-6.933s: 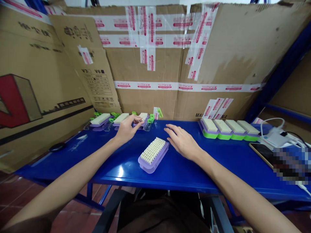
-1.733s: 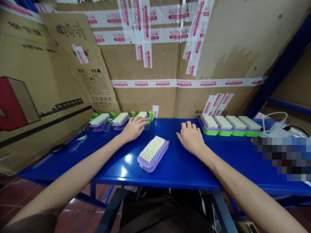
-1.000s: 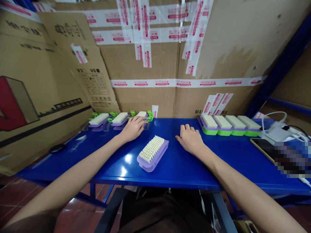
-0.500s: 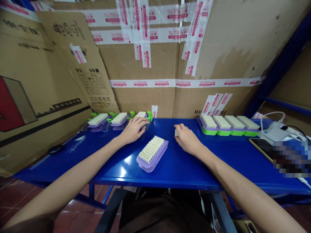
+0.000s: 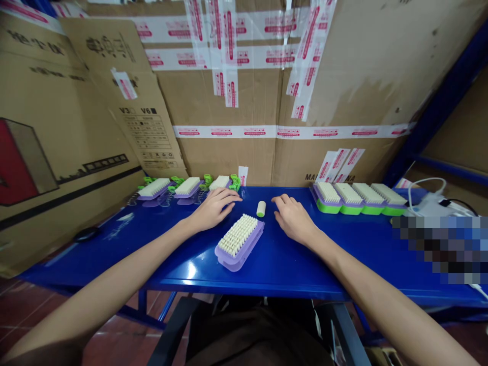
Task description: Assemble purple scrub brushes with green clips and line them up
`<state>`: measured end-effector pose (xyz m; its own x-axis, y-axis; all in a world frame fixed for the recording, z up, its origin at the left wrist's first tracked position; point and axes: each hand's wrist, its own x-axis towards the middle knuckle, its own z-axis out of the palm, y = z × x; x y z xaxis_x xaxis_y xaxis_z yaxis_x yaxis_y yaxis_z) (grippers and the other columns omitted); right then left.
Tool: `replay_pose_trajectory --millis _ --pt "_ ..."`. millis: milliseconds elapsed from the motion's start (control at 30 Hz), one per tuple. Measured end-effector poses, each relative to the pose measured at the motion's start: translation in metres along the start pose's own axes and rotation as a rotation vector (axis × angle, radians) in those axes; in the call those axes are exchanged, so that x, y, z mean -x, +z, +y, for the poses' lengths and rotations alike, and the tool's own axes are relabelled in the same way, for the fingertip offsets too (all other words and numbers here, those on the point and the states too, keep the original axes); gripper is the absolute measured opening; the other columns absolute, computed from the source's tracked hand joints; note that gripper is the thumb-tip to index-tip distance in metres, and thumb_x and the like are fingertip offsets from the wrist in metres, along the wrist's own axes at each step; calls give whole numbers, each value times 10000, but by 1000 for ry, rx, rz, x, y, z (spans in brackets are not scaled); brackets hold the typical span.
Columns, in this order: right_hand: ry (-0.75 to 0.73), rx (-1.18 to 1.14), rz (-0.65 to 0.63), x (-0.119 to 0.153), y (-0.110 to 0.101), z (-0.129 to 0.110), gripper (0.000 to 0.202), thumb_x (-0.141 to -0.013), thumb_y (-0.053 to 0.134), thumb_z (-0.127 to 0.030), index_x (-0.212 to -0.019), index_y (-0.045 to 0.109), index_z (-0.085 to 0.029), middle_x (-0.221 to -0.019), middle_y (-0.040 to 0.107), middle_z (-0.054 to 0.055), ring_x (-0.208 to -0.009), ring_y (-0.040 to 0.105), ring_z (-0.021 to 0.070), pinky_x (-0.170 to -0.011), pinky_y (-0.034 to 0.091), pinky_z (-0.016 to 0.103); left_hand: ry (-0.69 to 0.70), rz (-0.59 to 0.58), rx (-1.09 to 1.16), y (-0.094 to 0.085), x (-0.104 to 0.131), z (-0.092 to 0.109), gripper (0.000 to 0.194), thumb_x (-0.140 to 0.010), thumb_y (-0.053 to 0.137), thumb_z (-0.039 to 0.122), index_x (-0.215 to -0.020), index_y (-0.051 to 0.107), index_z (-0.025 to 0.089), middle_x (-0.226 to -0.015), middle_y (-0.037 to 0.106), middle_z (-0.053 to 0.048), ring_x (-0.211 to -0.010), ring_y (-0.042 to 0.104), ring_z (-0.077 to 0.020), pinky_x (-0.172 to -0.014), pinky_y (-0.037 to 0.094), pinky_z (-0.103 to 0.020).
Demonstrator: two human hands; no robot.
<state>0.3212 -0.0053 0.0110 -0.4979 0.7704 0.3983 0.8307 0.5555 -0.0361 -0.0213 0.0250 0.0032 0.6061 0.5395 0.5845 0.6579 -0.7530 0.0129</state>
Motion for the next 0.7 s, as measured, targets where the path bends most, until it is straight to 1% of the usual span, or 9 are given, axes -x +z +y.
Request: replay_pose_trajectory --millis 167,300,433,567,700 --pt "0 20 -53 0 -2 -1 326 -1122 546 -198 -1419 676 -170 -1434 697 190 -1233 720 368 -1037 610 550 16 -18 6 1 1 -2 322 -1186 503 221 -1417 727 243 -1444 730 -100 -1376 604 -304 -1192 504 -540" --pt "8 26 -65 0 -1 0 321 -1121 559 -203 -1420 673 -172 -1422 701 182 -1228 720 360 -1044 600 529 23 -42 17 3 1 -2 344 -1187 513 241 -1457 724 272 -1454 720 -98 -1384 595 -310 -1199 500 -550" --pt "11 35 -72 0 0 0 316 -1125 556 -217 -1420 663 -182 -1429 699 176 -1233 717 360 -1044 593 515 35 -69 28 5 1 3 371 -1187 516 243 -1506 700 285 -1461 713 -97 -1382 594 -307 -1193 493 -544" --pt "14 42 -77 0 0 0 313 -1133 548 -230 -1422 656 -182 -1434 697 175 -1239 716 364 -1057 589 521 71 -104 26 4 0 11 386 -1196 512 250 -1528 699 313 -1480 693 -99 -1374 590 -302 -1160 477 -526" --pt "21 45 -86 0 1 1 320 -1136 541 -225 -1429 657 -166 -1441 695 187 -1257 713 377 -1075 588 543 109 -125 24 4 0 14 360 -1196 534 261 -1465 756 348 -1398 718 -86 -1301 618 -286 -1093 452 -487"
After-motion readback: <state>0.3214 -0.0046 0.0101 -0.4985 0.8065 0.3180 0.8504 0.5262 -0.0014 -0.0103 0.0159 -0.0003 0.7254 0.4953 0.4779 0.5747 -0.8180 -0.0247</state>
